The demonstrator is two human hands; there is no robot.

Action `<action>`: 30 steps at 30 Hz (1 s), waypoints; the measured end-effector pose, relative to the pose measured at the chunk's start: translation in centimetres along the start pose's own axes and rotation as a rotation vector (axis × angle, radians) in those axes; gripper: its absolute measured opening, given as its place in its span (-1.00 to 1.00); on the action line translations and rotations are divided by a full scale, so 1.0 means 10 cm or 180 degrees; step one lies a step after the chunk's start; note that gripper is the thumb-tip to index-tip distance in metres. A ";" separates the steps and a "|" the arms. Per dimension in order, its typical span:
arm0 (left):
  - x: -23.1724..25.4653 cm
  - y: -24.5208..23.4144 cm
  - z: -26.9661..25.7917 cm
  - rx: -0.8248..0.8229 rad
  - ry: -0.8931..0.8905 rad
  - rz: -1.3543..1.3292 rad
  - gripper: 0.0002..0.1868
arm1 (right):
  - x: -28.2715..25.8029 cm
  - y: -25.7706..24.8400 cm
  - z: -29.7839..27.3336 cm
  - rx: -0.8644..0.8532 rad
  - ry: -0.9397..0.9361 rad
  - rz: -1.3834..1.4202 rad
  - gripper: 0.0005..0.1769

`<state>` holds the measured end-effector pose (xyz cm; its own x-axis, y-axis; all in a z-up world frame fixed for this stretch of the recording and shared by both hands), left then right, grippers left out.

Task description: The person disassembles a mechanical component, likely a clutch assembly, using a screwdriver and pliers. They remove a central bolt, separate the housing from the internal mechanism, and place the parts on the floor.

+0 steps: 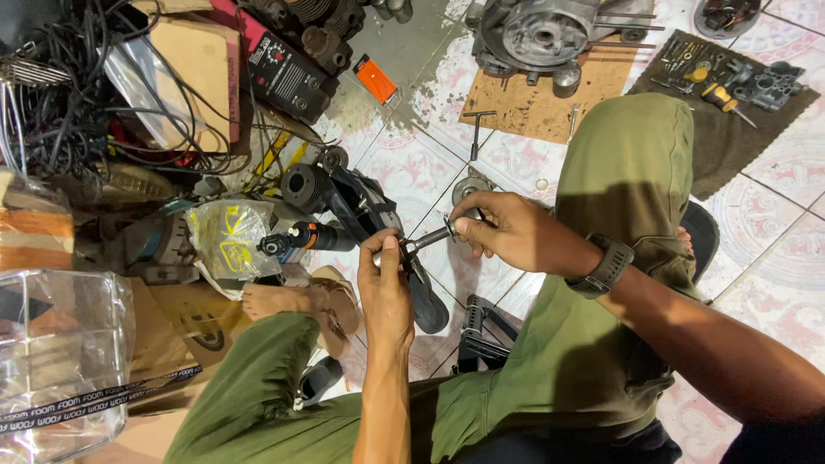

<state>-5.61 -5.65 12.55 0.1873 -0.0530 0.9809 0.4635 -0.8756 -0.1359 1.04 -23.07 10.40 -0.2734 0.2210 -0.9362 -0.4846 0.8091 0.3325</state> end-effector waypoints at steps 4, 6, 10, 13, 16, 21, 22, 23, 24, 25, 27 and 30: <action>0.04 0.01 0.03 -0.0102 0.0049 0.0156 -0.70 | 0.03 -0.05 -0.05 0.0089 -0.0064 -0.0003 -0.75; 0.03 0.03 0.02 -0.0131 0.0032 0.0136 -0.69 | 0.00 -0.05 -0.08 0.0107 -0.0057 -0.0007 -0.75; -0.01 0.03 0.03 -0.0188 0.0055 0.0152 -0.69 | 0.06 -0.07 -0.09 0.0121 -0.0045 0.0020 -0.76; -0.03 0.05 0.03 -0.0197 0.0037 0.0193 -0.68 | 0.06 -0.07 -0.11 0.0115 0.0019 0.0018 -0.73; 0.08 0.11 -0.01 -0.0220 0.0068 0.0260 -0.65 | -0.09 -0.06 -0.18 0.0187 0.0054 -0.0036 -0.73; 0.04 0.15 0.02 -0.0350 0.0060 0.0202 -0.67 | -0.08 -0.10 -0.23 0.0286 0.0012 0.0021 -0.71; 0.04 0.15 0.02 -0.0363 0.0060 0.0212 -0.67 | -0.09 -0.10 -0.24 0.0287 0.0001 0.0027 -0.70; 0.06 0.17 0.02 -0.0377 0.0061 0.0204 -0.67 | -0.08 -0.11 -0.24 0.0301 -0.0002 0.0019 -0.70; 0.08 0.19 0.03 -0.0400 0.0069 0.0203 -0.66 | -0.07 -0.13 -0.24 0.0302 -0.0030 0.0052 -0.70; 0.10 0.18 0.02 -0.0400 0.0071 0.0202 -0.65 | -0.05 -0.13 -0.23 0.0281 -0.0050 0.0085 -0.70; 0.13 0.22 -0.01 -0.0389 0.0066 0.0224 -0.64 | 0.01 -0.16 -0.23 0.0300 -0.0041 0.0118 -0.69; 0.16 0.26 -0.07 -0.0358 0.0055 0.0300 -0.64 | -0.05 -0.16 -0.30 0.0347 0.0014 0.0121 -0.67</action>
<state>-4.70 -8.32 13.91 0.2101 -0.1449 0.9669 0.3444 -0.9146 -0.2119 -0.46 -26.13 10.69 -0.2936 0.2504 -0.9225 -0.3805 0.8547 0.3531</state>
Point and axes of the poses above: each hand's wrist, its own z-axis towards the middle knuckle, its own y-axis out of the palm, x = y × z, the point moved 1 cm from there along z, towards the middle knuckle, and after that the axes turned 7 degrees about z, right-handed, at the moved point
